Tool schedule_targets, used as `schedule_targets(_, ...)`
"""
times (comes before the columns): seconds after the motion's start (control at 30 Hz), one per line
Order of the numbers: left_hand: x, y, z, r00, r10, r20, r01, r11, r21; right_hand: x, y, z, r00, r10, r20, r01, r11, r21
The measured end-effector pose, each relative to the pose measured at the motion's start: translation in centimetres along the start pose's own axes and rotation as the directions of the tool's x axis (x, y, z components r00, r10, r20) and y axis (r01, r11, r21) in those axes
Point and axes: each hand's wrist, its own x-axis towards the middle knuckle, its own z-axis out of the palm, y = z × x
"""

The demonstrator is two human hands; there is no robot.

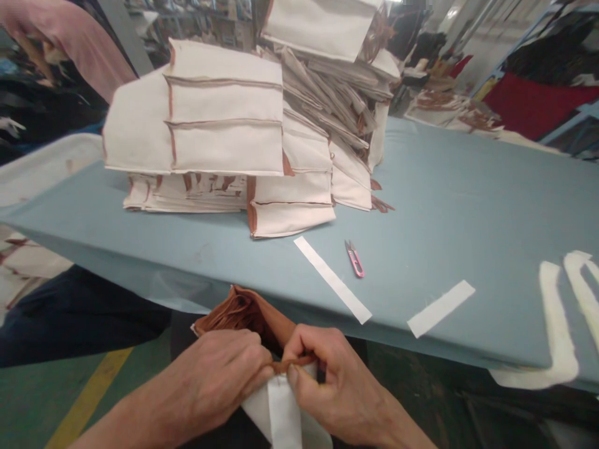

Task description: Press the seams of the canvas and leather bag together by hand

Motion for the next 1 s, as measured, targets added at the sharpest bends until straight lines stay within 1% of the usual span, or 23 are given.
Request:
schedule_targets(0.07,-0.1,-0.2,0.1,1.0,0.0,-0.013,0.0,1.0,-0.009,0.1,0.1,0.2,1.0,0.025,0.002,-0.025,0.999,0.029)
schedule_targets(0.13,-0.1,-0.2,0.0,1.0,-0.022,-0.005,0.022,0.999,-0.046,0.0,0.0,0.2,1.0,0.006,-0.001,-0.006,0.999,0.031)
schedule_targets(0.2,0.3,0.0,-0.4,0.998,-0.049,0.028,0.052,0.994,-0.099,-0.1,-0.2,0.2,0.999,-0.042,-0.011,0.042,0.999,0.001)
schedule_targets(0.33,1.1,0.6,-1.1,0.984,-0.121,0.128,0.142,0.975,-0.171,-0.7,-0.2,-0.1,0.983,-0.177,-0.041,0.169,0.976,-0.138)
schedule_targets(0.4,1.3,0.9,-1.2,0.969,-0.158,0.192,0.195,0.962,-0.191,-1.1,-0.1,-0.3,0.973,-0.232,-0.015,0.224,0.954,-0.199)
schedule_targets(0.47,1.2,1.1,-1.1,0.961,-0.165,0.222,0.212,0.955,-0.208,-1.4,-0.1,-0.7,0.964,-0.264,0.032,0.264,0.938,-0.226)
schedule_targets(0.57,0.7,1.3,-0.5,0.964,-0.162,0.211,0.209,0.951,-0.227,-1.7,-0.1,-1.2,0.958,-0.273,0.085,0.284,0.942,-0.181)
schedule_targets(0.6,0.5,1.5,-0.3,0.96,-0.184,0.213,0.235,0.939,-0.25,-1.8,-0.1,-1.4,0.963,-0.255,0.091,0.267,0.953,-0.144)
schedule_targets(0.63,0.2,1.6,0.0,0.948,-0.225,0.226,0.285,0.915,-0.284,-1.9,-0.1,-1.6,0.971,-0.218,0.094,0.227,0.969,-0.099)
schedule_targets(0.67,0.1,1.8,0.3,0.927,-0.283,0.245,0.355,0.874,-0.331,-1.9,0.0,-1.7,0.979,-0.176,0.102,0.181,0.982,-0.043)
schedule_targets(0.7,-0.1,2.0,0.5,0.902,-0.345,0.259,0.425,0.816,-0.393,-1.8,0.2,-1.8,0.984,-0.134,0.12,0.132,0.991,0.025)
schedule_targets(0.73,-0.1,2.2,0.9,0.872,-0.402,0.28,0.489,0.738,-0.465,-1.7,0.5,-1.9,0.983,-0.099,0.152,0.084,0.991,0.105)
schedule_targets(0.77,-0.1,2.3,1.2,0.843,-0.439,0.31,0.536,0.641,-0.55,-1.6,1.0,-1.9,0.978,-0.08,0.191,0.042,0.98,0.192)
schedule_targets(0.8,0.0,2.4,1.7,0.824,-0.455,0.339,0.554,0.52,-0.649,-1.4,1.5,-1.9,0.97,-0.08,0.231,0.011,0.959,0.285)
schedule_targets(0.87,0.3,2.6,2.7,0.801,-0.451,0.393,0.532,0.236,-0.813,-0.9,2.7,-1.8,0.953,-0.105,0.285,-0.038,0.89,0.454)
schedule_targets(0.93,0.6,2.7,3.7,0.791,-0.437,0.429,0.461,-0.036,-0.887,-0.5,3.6,-1.6,0.947,-0.117,0.3,-0.081,0.816,0.573)
schedule_targets(0.97,0.8,2.9,4.2,0.79,-0.442,0.426,0.407,-0.143,-0.902,-0.3,4.0,-1.5,0.945,-0.121,0.302,-0.096,0.783,0.615)
schedule_targets(1.0,1.0,3.1,4.7,0.786,-0.454,0.419,0.352,-0.228,-0.908,-0.2,4.2,-1.4,0.944,-0.125,0.304,-0.11,0.751,0.65)
